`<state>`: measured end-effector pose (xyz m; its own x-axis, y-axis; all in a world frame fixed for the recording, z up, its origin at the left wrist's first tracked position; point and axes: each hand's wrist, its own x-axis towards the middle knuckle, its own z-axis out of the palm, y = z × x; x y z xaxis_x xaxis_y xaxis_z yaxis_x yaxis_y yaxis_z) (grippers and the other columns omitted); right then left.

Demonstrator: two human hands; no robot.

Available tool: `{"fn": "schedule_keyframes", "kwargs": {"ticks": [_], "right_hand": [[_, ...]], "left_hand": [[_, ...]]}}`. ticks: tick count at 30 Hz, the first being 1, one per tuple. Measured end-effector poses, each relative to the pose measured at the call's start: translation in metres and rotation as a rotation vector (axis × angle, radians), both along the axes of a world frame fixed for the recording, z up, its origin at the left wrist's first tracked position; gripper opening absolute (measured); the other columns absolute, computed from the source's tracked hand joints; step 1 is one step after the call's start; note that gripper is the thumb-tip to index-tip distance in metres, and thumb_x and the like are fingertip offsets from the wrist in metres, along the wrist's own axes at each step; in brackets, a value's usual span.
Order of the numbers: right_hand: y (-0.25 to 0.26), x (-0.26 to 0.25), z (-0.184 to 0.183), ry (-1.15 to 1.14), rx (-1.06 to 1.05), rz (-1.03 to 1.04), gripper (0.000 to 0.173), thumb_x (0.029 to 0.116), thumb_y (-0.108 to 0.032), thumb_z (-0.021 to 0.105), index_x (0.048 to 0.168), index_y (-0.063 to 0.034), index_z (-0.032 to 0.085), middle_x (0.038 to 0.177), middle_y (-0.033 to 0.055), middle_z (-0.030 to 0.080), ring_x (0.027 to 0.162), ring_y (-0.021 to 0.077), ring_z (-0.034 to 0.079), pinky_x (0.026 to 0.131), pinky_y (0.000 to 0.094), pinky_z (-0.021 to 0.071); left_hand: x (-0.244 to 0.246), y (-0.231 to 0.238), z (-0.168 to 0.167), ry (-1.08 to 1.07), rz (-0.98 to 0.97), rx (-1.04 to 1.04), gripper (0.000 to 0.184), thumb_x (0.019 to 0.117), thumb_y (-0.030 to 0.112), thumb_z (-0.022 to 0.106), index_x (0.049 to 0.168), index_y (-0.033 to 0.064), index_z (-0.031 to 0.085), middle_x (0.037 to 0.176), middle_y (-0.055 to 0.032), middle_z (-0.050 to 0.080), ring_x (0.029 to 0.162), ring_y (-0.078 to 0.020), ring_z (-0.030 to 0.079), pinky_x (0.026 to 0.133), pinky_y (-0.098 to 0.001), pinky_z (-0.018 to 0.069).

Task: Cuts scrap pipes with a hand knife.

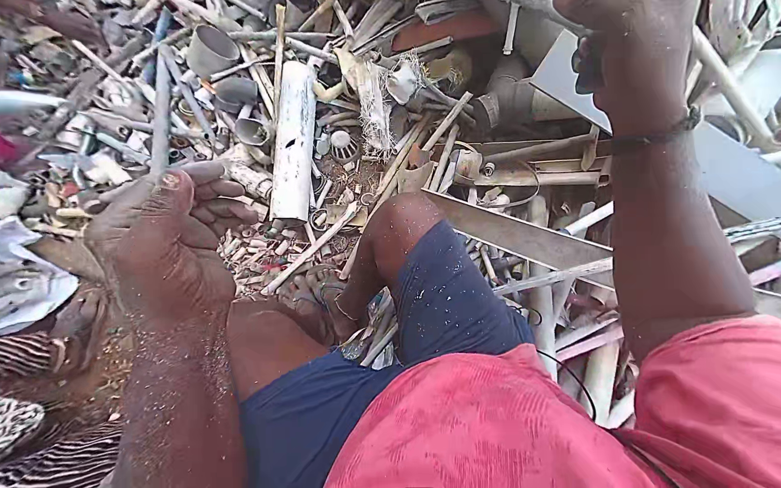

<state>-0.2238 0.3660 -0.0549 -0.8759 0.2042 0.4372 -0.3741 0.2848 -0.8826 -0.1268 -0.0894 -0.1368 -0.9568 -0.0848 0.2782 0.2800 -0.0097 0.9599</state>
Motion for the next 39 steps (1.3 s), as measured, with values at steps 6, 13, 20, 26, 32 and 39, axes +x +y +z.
{"fn": "schedule_keyframes", "kwargs": {"ticks": [6, 13, 20, 26, 32, 39], "right_hand": [[0.001, -0.054, -0.124, -0.463, 0.663, 0.083, 0.018, 0.0861, -0.023, 0.072, 0.094, -0.0074, 0.074, 0.083, 0.0088, 0.069, 0.076, 0.0213, 0.065, 0.073, 0.0498, 0.0516], [-0.029, -0.129, -0.255, -0.83, 1.159, 0.295, 0.028, 0.0909, -0.025, 0.07, 0.094, 0.0032, 0.068, 0.102, 0.0244, 0.068, 0.1, 0.0423, 0.067, 0.084, 0.0647, 0.0516], [-0.047, -0.158, -0.329, -0.738, 1.586, 0.487, 0.031, 0.0837, -0.028, 0.077, 0.108, -0.0078, 0.075, 0.121, 0.0141, 0.071, 0.132, 0.038, 0.053, 0.107, 0.0642, 0.0378], [-0.052, -0.163, -0.349, -0.719, 1.803, 0.586, 0.05, 0.0794, -0.039, 0.081, 0.123, -0.0171, 0.073, 0.143, 0.0096, 0.059, 0.145, 0.0373, 0.041, 0.12, 0.0684, 0.02], [-0.039, -0.158, -0.331, -0.832, 1.883, 0.599, 0.049, 0.0857, -0.031, 0.076, 0.133, -0.0194, 0.068, 0.143, 0.0115, 0.061, 0.14, 0.0369, 0.048, 0.121, 0.0656, 0.0224], [-0.008, -0.145, -0.282, -0.493, 1.72, 0.537, 0.03, 0.0866, -0.012, 0.074, 0.117, -0.0123, 0.075, 0.128, 0.0109, 0.068, 0.131, 0.0351, 0.056, 0.113, 0.0603, 0.0365]], "left_hand": [[-0.017, 0.02, -0.02, -0.063, 0.03, -0.008, 0.026, 0.1075, 0.02, 0.044, 0.113, 0.0105, 0.067, 0.092, 0.0043, 0.075, 0.075, -0.0105, 0.072, 0.072, -0.0281, 0.0627], [-0.017, -0.008, -0.037, -0.086, 0.012, -0.073, 0.029, 0.1078, 0.024, 0.046, 0.114, 0.0107, 0.07, 0.088, 0.0045, 0.075, 0.072, -0.0093, 0.071, 0.071, -0.0265, 0.062], [-0.004, -0.021, -0.054, -0.008, -0.088, -0.192, 0.033, 0.1067, 0.031, 0.052, 0.122, 0.0083, 0.07, 0.091, -0.0001, 0.075, 0.075, -0.0124, 0.071, 0.073, -0.0278, 0.0615], [0.006, -0.001, -0.042, -0.04, -0.096, -0.323, 0.038, 0.1043, 0.043, 0.056, 0.117, 0.0109, 0.072, 0.087, 0.0048, 0.073, 0.073, -0.0086, 0.07, 0.069, -0.0246, 0.0613], [0.012, 0.002, -0.045, -0.086, -0.047, -0.367, 0.038, 0.1036, 0.044, 0.056, 0.115, 0.0113, 0.072, 0.084, 0.0073, 0.071, 0.07, -0.0057, 0.068, 0.067, -0.0221, 0.0604], [0.022, -0.002, -0.043, -0.056, -0.025, -0.322, 0.031, 0.1046, 0.035, 0.055, 0.114, 0.0101, 0.072, 0.083, 0.0059, 0.071, 0.069, -0.0066, 0.068, 0.067, -0.0226, 0.0603]]}}
